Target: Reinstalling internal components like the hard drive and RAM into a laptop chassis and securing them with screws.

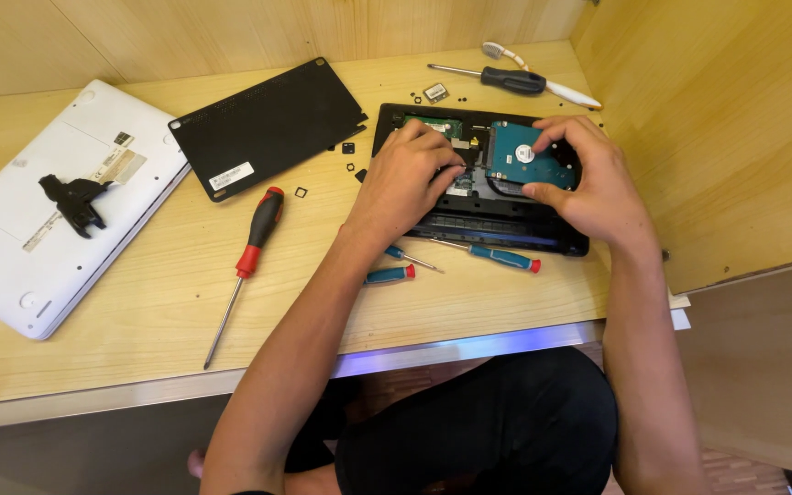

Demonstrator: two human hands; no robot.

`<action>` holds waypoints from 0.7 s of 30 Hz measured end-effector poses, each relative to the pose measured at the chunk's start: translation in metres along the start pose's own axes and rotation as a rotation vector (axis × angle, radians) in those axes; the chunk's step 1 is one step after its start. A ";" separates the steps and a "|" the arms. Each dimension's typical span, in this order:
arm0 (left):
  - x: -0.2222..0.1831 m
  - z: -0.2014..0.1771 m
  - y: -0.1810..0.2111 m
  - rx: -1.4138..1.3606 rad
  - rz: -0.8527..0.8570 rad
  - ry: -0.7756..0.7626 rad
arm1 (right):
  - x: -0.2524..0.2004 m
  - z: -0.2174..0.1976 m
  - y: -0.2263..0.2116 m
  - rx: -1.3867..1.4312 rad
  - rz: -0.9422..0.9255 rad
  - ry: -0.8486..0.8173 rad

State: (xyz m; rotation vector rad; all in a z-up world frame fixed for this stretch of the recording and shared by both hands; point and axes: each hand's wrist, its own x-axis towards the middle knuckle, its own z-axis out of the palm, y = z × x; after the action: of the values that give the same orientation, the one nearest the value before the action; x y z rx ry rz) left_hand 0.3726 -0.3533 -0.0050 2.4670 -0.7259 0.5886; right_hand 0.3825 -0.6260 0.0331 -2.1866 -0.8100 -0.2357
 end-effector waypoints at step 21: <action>0.010 0.001 0.006 0.031 -0.092 0.001 | 0.001 0.007 -0.021 -0.128 0.039 0.029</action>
State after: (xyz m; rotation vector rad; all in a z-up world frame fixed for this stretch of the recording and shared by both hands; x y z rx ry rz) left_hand 0.3769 -0.3621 0.0012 2.5133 -0.6040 0.5700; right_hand 0.3698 -0.6104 0.0412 -2.3110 -0.7530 -0.3067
